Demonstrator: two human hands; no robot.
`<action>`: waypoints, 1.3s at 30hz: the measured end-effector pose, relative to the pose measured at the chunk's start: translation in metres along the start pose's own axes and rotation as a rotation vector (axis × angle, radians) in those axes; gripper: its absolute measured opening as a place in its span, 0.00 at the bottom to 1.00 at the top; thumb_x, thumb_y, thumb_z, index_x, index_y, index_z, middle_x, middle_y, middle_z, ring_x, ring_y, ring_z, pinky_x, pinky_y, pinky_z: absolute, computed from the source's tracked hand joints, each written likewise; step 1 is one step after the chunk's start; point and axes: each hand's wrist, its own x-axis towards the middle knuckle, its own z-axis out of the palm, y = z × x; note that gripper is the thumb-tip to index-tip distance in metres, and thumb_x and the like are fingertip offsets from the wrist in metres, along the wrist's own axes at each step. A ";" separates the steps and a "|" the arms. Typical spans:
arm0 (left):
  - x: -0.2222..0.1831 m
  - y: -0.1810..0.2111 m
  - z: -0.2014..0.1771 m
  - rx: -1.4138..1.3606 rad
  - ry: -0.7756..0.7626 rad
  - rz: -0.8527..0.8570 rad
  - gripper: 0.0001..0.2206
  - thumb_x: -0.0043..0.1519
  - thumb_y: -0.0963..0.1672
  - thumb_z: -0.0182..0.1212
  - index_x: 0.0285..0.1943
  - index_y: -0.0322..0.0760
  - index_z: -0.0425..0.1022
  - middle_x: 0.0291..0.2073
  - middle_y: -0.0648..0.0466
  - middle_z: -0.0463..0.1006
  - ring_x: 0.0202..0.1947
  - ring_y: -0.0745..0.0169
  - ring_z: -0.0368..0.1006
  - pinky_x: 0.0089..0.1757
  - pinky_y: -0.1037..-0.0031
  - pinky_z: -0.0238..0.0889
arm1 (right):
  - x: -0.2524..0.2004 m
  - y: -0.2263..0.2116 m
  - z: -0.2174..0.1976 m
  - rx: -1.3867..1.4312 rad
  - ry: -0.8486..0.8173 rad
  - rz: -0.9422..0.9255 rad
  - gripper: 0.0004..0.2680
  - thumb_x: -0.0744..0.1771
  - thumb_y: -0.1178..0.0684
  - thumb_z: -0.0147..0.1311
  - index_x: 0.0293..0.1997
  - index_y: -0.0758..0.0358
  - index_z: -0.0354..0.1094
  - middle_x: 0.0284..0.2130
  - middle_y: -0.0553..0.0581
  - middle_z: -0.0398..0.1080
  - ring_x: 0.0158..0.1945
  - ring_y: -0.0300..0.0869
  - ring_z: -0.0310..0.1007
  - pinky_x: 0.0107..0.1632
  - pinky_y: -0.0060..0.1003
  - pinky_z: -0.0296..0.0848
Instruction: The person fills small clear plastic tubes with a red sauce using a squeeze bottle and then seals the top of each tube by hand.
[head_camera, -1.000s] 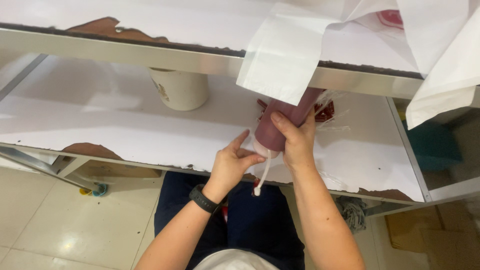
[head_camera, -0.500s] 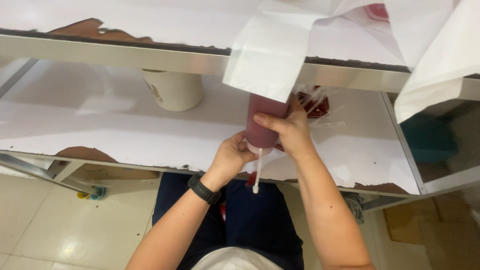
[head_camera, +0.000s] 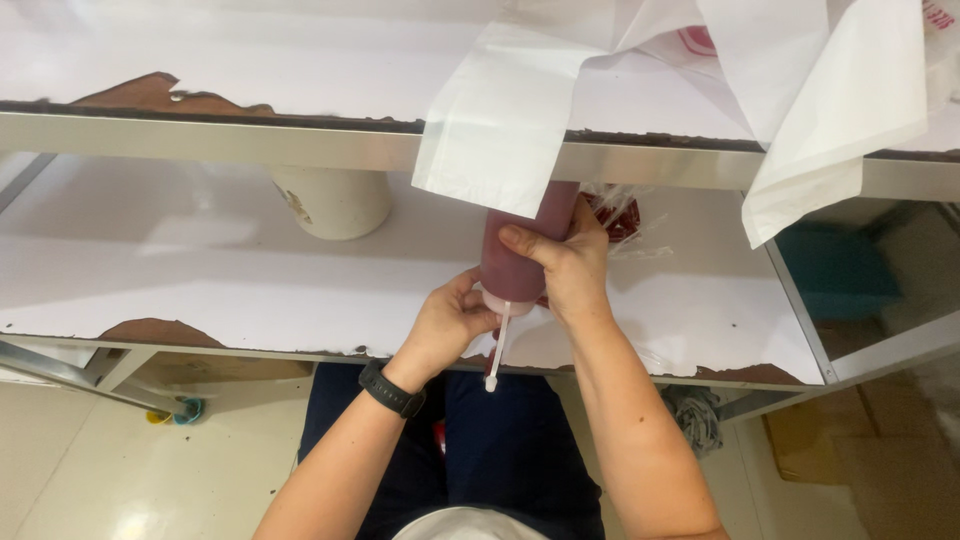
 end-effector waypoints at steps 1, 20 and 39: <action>0.000 0.000 0.000 -0.002 0.002 0.002 0.32 0.56 0.37 0.65 0.73 0.29 0.61 0.41 0.46 0.85 0.42 0.63 0.80 0.45 0.74 0.72 | 0.000 -0.001 0.001 -0.002 -0.002 -0.001 0.22 0.57 0.56 0.73 0.51 0.70 0.68 0.42 0.63 0.78 0.44 0.46 0.80 0.49 0.39 0.81; 0.003 0.000 -0.006 -0.017 -0.093 0.081 0.30 0.60 0.39 0.64 0.74 0.31 0.60 0.48 0.46 0.84 0.51 0.63 0.78 0.52 0.73 0.69 | 0.003 -0.022 0.009 0.104 0.041 0.023 0.19 0.58 0.62 0.65 0.52 0.77 0.65 0.42 0.68 0.77 0.42 0.51 0.82 0.48 0.44 0.83; -0.034 0.005 -0.061 -0.440 -0.004 0.165 0.30 0.60 0.39 0.65 0.73 0.28 0.62 0.37 0.46 0.84 0.33 0.54 0.80 0.58 0.61 0.69 | -0.003 0.020 -0.052 0.824 0.138 0.197 0.22 0.65 0.43 0.58 0.63 0.62 0.63 0.49 0.60 0.70 0.54 0.55 0.72 0.57 0.51 0.75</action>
